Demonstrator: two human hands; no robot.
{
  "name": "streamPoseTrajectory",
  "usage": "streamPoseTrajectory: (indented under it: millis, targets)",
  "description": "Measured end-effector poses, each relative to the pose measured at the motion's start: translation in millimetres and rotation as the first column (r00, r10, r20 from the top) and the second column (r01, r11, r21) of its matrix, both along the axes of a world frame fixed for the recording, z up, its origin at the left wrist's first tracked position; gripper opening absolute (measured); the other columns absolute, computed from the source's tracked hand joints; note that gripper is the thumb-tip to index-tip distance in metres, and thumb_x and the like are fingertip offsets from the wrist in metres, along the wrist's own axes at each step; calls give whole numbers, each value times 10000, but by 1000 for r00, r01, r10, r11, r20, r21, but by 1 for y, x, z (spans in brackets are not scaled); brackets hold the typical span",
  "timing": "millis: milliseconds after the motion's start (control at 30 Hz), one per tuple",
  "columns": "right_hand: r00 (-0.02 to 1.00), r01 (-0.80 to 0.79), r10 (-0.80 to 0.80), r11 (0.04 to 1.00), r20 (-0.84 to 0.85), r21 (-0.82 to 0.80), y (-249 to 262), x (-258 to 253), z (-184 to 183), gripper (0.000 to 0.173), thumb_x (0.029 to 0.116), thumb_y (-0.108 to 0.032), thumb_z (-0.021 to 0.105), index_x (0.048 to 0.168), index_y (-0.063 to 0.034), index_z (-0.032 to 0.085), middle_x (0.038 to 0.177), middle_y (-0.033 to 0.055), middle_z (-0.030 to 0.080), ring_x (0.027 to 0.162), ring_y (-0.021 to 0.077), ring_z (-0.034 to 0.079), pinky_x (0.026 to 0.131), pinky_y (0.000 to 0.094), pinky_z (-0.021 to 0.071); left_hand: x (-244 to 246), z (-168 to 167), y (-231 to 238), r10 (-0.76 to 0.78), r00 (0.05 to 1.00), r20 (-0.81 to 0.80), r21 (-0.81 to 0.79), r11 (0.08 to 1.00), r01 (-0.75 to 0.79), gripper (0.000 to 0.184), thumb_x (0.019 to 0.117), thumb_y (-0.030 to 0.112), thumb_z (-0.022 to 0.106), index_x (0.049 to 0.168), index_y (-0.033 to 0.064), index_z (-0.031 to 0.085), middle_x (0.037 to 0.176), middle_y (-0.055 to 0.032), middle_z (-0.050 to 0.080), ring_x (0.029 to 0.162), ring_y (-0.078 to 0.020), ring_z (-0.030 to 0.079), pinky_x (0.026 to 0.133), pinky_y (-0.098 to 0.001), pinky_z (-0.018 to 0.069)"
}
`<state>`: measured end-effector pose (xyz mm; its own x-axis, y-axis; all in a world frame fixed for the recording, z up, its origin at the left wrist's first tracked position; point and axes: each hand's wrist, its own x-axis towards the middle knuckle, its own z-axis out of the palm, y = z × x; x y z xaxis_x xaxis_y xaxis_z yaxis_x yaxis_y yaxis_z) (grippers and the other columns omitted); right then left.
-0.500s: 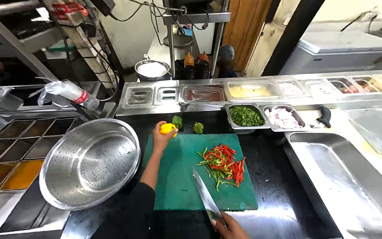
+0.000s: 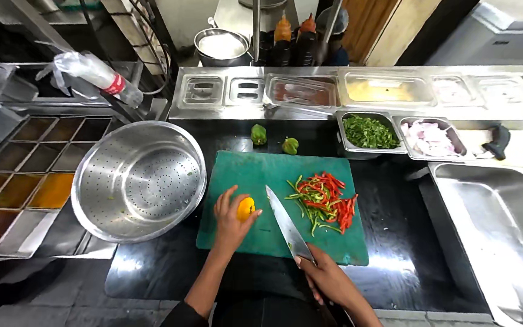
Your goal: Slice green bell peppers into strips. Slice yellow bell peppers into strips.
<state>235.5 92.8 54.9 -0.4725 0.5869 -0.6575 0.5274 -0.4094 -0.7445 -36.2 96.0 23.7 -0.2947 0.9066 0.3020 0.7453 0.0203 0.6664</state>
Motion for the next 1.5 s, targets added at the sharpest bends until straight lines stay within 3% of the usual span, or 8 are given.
streamPoseTrajectory:
  millis: [300, 433, 633, 900, 1033, 1133, 1300, 1500]
  targets:
    - [976, 155, -156, 988, -152, -16, -8, 21, 8, 317, 1052, -293, 551, 1321, -133, 509, 634, -6, 540, 434, 126, 543, 431, 295, 517, 35, 37, 85, -179, 972, 151, -184, 961, 206, 166, 981, 180, 702, 1101, 73, 743, 1007, -76, 747, 960, -230, 701, 922, -505, 527]
    - [885, 337, -349, 937, -309, -95, -17, 34, 1, 235, 1034, -244, 550, 1237, -128, 521, 587, -26, 520, 415, 109, 527, 408, 278, 505, 57, 35, 97, -241, 948, 205, -92, 960, 264, 302, 995, 119, 665, 1284, 34, 662, 1245, -162, 669, 1047, -267, 687, 918, -445, 570]
    - [741, 499, -538, 842, -402, -207, -7, 30, 5, 226, 973, -155, 553, 1183, -106, 487, 578, -25, 504, 408, 104, 521, 404, 267, 510, 112, 9, 54, -581, 806, 113, 60, 813, 579, 990, 762, 600, 816, 1517, 83, 438, 1594, -162, 388, 1458, -358, 382, 1121, -594, 400]
    - [780, 528, -530, 843, -332, -107, -11, 47, 13, 270, 1003, -206, 573, 1240, -109, 490, 598, -17, 508, 407, 111, 520, 398, 278, 512, 114, 23, 103, -258, 941, 220, -25, 963, 269, 658, 855, 358, 823, 1368, 24, 583, 1515, -251, 429, 1349, -481, 439, 1042, -645, 428]
    - [923, 384, -380, 919, -67, 87, -22, 47, -10, 442, 1044, -324, 573, 1398, -74, 487, 733, 60, 602, 492, 167, 573, 483, 356, 541, 66, 48, 107, -230, 938, 259, -18, 970, 243, 183, 974, 163, 700, 1099, 30, 710, 1132, -122, 704, 1016, -265, 686, 886, -482, 573]
    - [978, 203, -207, 972, 20, 122, -32, 43, -24, 479, 1061, -375, 541, 1418, -57, 516, 840, 143, 665, 608, 252, 641, 598, 462, 575, 19, 50, 83, -153, 956, 250, -95, 979, 181, 278, 1053, 230, 571, 1134, -1, 701, 879, -111, 727, 744, -212, 700, 720, -437, 596]
    - [1000, 11, -15, 993, 27, 119, -24, 24, -30, 450, 1070, -417, 501, 1362, -76, 537, 806, 136, 657, 587, 262, 645, 581, 479, 573, -60, 23, 27, -374, 882, 288, -319, 831, 456, 694, 935, 426, 631, 1433, -42, 512, 1418, -267, 545, 1294, -380, 552, 1060, -534, 473]
    - [981, -57, 35, 993, 193, 106, -1, 3, -3, 480, 1081, -415, 484, 1441, -97, 482, 899, 163, 670, 667, 287, 676, 655, 492, 588, -47, 2, -5, -290, 908, 304, -279, 884, 376, 806, 746, 391, 858, 1393, 2, 575, 1359, -214, 603, 1231, -318, 607, 1050, -490, 502]
